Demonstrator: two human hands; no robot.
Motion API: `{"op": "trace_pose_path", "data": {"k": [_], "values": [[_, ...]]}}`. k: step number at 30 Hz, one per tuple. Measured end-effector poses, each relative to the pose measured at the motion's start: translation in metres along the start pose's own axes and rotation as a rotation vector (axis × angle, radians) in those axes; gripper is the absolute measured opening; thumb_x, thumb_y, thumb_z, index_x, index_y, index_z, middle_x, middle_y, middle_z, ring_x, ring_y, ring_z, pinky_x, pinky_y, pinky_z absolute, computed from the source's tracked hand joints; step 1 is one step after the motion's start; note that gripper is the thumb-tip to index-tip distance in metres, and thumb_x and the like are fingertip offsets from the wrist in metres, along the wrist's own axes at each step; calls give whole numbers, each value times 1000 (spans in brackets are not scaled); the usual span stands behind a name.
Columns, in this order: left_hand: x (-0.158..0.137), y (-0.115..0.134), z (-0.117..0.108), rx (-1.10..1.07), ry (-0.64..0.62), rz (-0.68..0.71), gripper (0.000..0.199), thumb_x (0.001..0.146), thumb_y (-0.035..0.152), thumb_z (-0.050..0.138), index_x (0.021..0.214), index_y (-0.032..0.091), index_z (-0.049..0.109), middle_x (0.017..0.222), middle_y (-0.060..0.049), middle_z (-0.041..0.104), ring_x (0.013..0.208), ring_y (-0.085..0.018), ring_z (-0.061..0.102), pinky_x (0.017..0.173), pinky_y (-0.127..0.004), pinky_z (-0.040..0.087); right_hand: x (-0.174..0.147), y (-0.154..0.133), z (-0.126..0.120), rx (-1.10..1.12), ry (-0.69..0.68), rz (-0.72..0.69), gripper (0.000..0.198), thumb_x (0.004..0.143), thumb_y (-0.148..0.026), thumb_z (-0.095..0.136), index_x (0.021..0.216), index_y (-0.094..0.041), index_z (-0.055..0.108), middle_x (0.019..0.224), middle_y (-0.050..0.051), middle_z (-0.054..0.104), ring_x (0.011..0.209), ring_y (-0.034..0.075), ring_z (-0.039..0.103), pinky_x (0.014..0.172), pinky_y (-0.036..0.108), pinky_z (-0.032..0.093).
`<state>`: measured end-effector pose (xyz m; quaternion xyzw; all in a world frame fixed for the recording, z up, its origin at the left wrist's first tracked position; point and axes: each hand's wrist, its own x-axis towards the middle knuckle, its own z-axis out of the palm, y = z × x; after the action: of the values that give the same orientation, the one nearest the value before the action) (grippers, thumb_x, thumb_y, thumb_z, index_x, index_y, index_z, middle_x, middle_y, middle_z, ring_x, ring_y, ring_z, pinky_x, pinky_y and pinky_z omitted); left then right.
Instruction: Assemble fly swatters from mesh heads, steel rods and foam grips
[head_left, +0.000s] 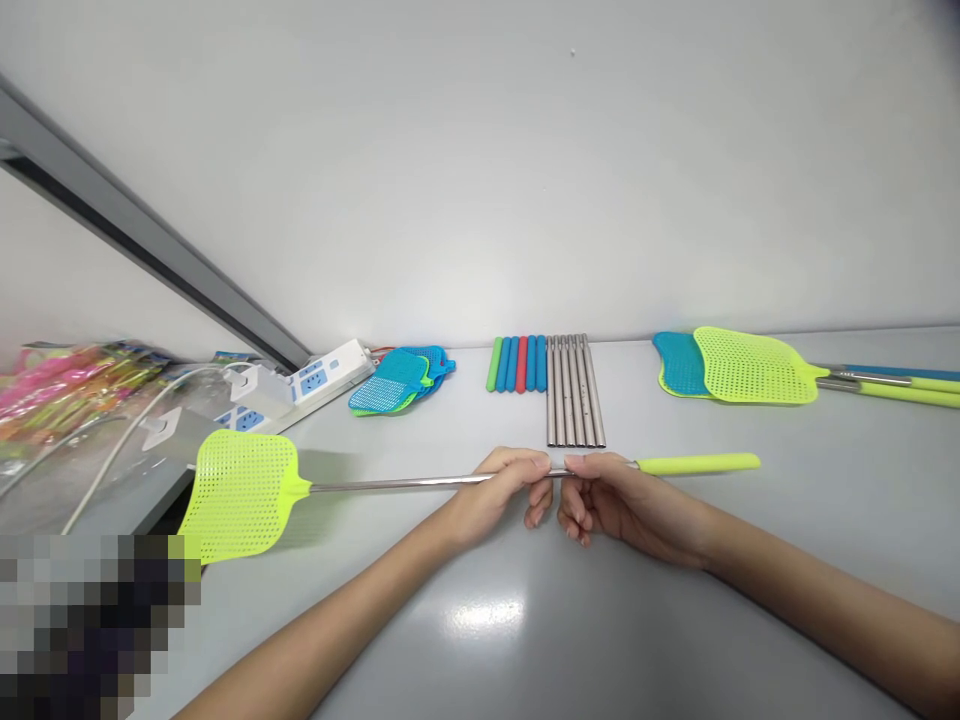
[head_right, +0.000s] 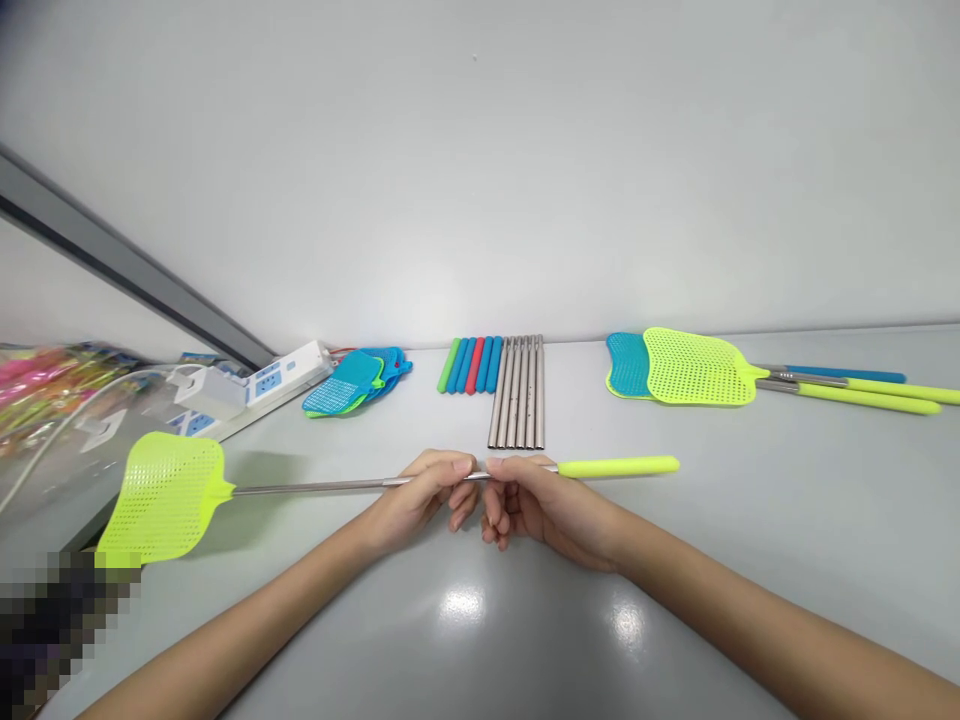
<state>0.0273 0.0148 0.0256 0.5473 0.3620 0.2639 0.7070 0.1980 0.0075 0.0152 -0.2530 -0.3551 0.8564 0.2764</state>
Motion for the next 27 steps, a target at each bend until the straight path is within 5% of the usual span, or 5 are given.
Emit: {"op": "trace_pose_path", "data": {"k": [27], "values": [[-2,1,4,8,-7,29,40,87,33,32,63,12,57,51,-1,48,55,-14,48,64,-29,41,1,0,1,48,-33,-32,31,82,-32,40,61,-13,52,75,9,60,64,13,52,57,24,37]]}}
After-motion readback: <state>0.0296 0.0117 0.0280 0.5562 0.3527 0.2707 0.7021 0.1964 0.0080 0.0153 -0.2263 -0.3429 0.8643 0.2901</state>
